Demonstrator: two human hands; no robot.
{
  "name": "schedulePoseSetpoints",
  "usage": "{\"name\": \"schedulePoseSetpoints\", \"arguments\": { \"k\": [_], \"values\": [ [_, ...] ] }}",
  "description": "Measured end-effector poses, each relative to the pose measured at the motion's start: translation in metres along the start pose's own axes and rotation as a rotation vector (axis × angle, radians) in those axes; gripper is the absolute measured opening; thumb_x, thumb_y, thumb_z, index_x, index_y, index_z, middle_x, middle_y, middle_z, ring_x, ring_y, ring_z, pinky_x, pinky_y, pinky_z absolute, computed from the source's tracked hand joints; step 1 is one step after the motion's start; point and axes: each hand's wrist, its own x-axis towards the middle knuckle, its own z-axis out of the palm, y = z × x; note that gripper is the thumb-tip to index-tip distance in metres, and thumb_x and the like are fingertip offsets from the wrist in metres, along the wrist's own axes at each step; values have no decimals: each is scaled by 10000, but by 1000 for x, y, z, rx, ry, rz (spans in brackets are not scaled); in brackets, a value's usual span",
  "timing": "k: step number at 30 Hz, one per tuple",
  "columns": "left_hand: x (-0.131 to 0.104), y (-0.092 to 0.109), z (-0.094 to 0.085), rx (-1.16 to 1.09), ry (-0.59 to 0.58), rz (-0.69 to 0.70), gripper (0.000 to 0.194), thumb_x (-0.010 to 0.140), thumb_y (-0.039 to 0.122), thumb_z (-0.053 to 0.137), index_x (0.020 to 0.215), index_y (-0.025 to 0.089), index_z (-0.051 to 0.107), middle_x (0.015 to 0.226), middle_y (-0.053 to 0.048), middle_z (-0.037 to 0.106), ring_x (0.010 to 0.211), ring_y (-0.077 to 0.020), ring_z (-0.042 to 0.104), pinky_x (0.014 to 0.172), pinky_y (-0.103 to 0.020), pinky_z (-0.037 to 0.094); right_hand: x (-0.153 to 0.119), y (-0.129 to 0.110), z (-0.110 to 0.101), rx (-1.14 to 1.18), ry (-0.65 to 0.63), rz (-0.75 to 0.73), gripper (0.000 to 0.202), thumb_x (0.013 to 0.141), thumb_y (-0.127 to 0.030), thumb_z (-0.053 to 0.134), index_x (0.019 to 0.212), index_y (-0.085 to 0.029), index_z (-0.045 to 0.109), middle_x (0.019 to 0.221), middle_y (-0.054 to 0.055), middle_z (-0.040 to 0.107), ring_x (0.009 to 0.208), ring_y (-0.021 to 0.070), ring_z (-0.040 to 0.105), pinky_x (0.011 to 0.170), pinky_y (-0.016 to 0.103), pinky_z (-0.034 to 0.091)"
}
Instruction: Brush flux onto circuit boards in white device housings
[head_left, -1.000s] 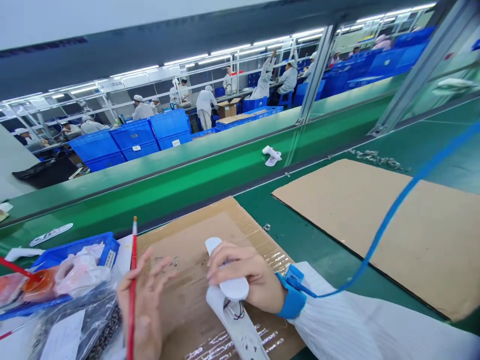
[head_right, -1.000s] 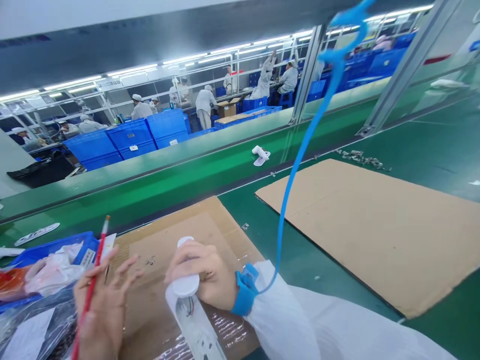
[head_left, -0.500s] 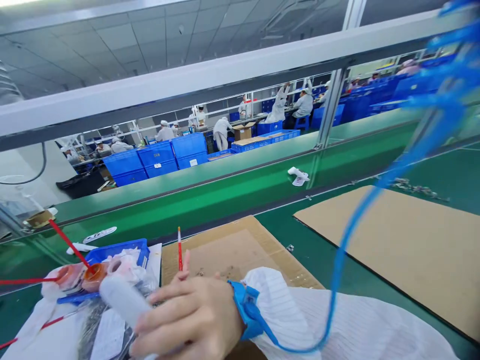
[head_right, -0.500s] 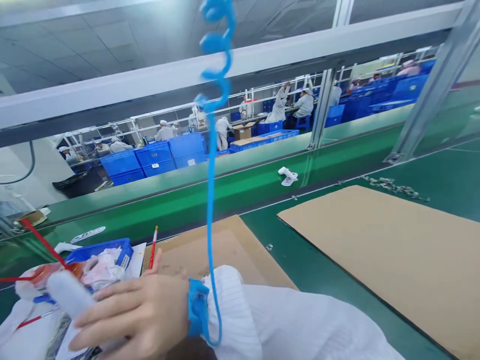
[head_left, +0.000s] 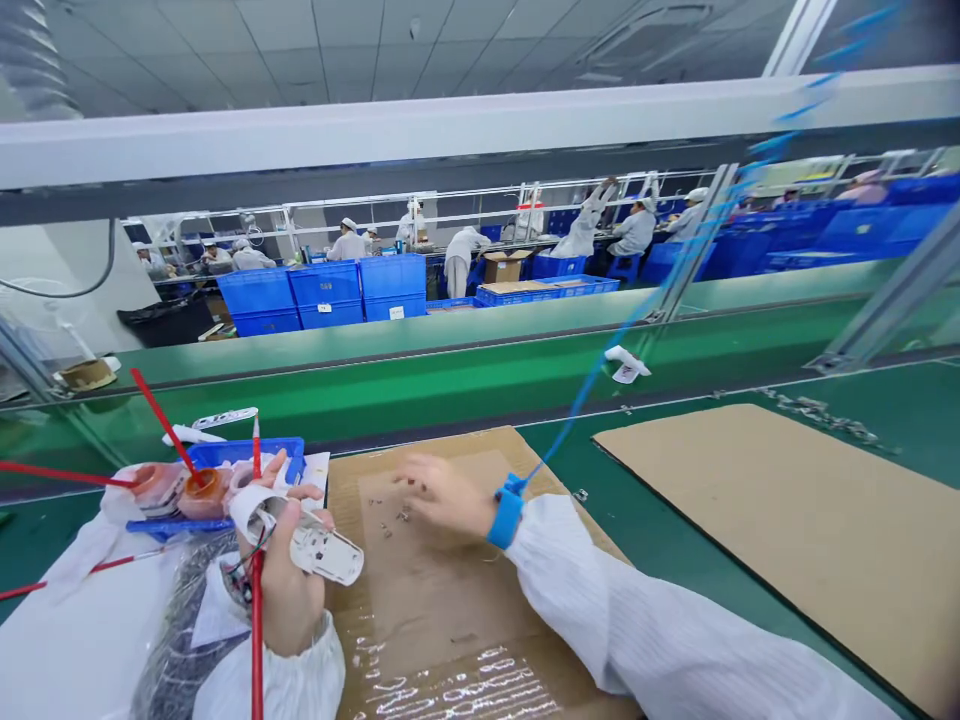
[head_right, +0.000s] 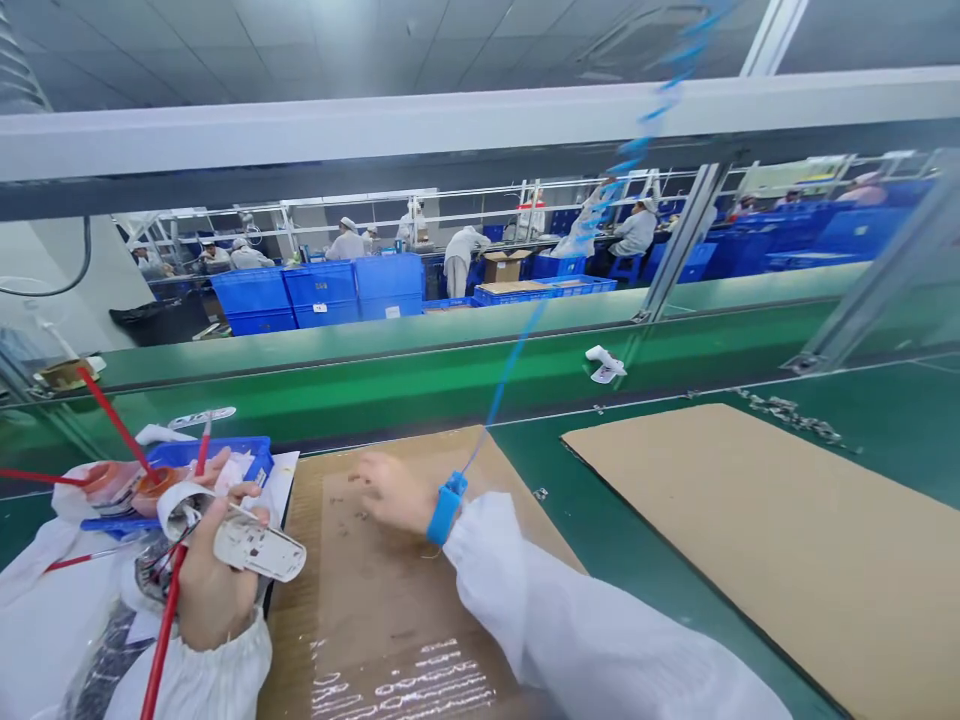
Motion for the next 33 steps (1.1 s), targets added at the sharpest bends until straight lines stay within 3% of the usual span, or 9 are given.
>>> {"name": "schedulePoseSetpoints", "arguments": {
  "k": [3, 6, 15, 19, 22, 25, 27, 30, 33],
  "values": [
    [-2, -8, 2, -139, 1, 3, 359, 657, 276, 620, 988, 240, 488, 660, 23, 563, 545, -107, 534, 428, -182, 391, -7, 27, 29, 2, -125, -14, 176, 651, -39, 525, 800, -128, 552, 854, 76, 527, 827, 177, 492, 734, 316, 425],
    [-5, -14, 5, -160, -30, 0, 363, 657, 237, 629, 997, 235, 501, 645, 21, 567, 583, -124, 557, 429, -185, 402, -13, 35, 38, 18, -164, -7, 90, 712, -76, 502, 770, -138, 534, 848, 72, 503, 823, 166, 472, 734, 305, 419],
    [-6, -16, 4, -165, -48, -75, 304, 675, 227, 612, 964, 243, 520, 610, 31, 543, 600, -116, 546, 443, -181, 407, -36, 45, 26, 72, -100, 52, 96, 755, -71, 439, 757, -158, 481, 783, 51, 496, 754, 154, 453, 691, 297, 404],
    [-7, -18, 6, -142, -55, -59, 312, 644, 207, 633, 932, 259, 526, 808, 11, 558, 634, -114, 520, 422, -189, 410, -43, 51, 18, 121, -103, 26, 235, 712, 23, 365, 745, -162, 507, 853, 52, 525, 827, 140, 484, 756, 284, 396],
    [-10, -16, 9, -97, -68, -56, 348, 628, 195, 640, 941, 276, 511, 956, 5, 530, 644, -114, 515, 405, -198, 410, -45, 52, 12, 41, -58, 110, 318, 646, 74, 328, 774, -156, 507, 919, 53, 533, 865, 123, 492, 768, 251, 389],
    [-13, -15, 10, -81, -85, -95, 362, 632, 199, 636, 959, 278, 502, 945, 6, 527, 628, -110, 501, 399, -198, 410, -45, 49, 10, -85, -40, 269, 221, 678, 9, 380, 791, -142, 495, 773, 40, 554, 686, 122, 506, 629, 230, 394],
    [-15, -14, 11, -69, -87, -125, 374, 638, 204, 635, 978, 275, 497, 844, 12, 541, 630, -114, 504, 402, -192, 406, -44, 45, 12, -125, -63, 330, 91, 752, -113, 414, 762, -137, 502, 659, 29, 549, 584, 126, 490, 546, 230, 363],
    [-16, -14, 10, -41, -95, -162, 386, 651, 211, 632, 1004, 271, 489, 677, 28, 536, 633, -128, 524, 409, -188, 395, -41, 40, 19, -206, -124, 379, 173, 784, -289, 453, 738, -133, 512, 645, 48, 564, 582, 149, 501, 513, 237, 320],
    [-16, -13, 9, -24, -102, -160, 371, 667, 213, 619, 1009, 273, 489, 648, 32, 534, 599, -125, 520, 411, -193, 393, -35, 37, 22, -291, -202, 383, 118, 758, -233, 480, 773, -124, 522, 724, 79, 586, 645, 169, 523, 532, 242, 303]
  ]
}}
